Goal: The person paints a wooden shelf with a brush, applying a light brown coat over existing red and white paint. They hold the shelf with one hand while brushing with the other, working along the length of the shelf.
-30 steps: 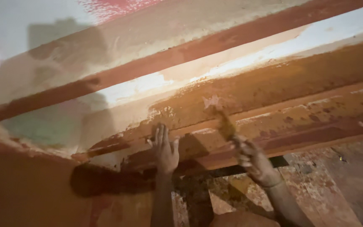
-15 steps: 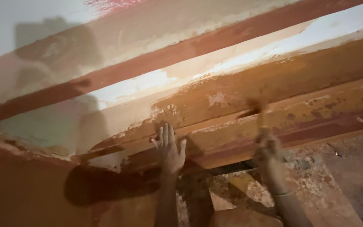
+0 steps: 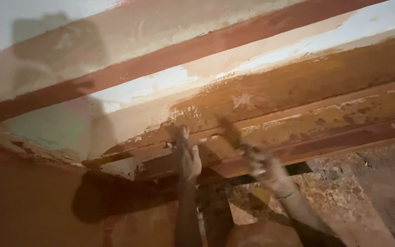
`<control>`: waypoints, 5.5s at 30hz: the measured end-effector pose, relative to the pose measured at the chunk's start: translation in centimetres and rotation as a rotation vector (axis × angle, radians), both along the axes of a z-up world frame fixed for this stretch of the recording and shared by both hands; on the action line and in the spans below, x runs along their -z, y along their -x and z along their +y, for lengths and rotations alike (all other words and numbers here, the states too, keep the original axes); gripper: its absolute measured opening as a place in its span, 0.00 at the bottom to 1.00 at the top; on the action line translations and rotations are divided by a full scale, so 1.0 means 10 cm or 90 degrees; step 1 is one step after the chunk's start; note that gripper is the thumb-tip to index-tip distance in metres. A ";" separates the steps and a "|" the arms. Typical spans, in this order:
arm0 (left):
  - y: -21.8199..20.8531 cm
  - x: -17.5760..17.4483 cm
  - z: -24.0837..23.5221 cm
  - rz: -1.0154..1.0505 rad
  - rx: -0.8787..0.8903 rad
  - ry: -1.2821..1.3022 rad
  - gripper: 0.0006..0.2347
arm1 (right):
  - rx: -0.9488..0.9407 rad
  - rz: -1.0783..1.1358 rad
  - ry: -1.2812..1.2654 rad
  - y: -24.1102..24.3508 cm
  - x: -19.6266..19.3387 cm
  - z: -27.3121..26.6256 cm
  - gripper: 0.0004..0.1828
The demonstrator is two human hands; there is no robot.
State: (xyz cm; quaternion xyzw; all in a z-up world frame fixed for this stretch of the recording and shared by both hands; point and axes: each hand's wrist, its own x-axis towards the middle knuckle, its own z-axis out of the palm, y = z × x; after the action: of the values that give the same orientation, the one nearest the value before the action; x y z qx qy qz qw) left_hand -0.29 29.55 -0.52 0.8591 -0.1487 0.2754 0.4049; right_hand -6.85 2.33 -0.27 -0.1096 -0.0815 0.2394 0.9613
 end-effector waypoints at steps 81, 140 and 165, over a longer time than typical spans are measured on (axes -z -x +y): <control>-0.02 -0.07 -0.24 0.106 -0.149 -0.278 0.35 | 0.617 0.154 0.458 0.20 0.00 -0.86 0.17; -0.03 -0.13 -1.39 0.035 -0.144 -0.260 0.33 | 0.468 0.078 0.475 0.25 0.36 -2.62 0.15; 0.00 -0.09 -1.43 0.035 -0.167 -0.233 0.29 | 0.088 -0.086 0.108 0.13 0.09 -1.60 0.19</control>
State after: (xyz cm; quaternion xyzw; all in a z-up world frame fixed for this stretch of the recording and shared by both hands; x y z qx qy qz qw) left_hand -0.25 15.23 0.41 0.9375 -0.0719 0.2705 0.2068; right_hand -8.15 -13.63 -1.14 -0.2121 -0.1178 0.1710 0.9549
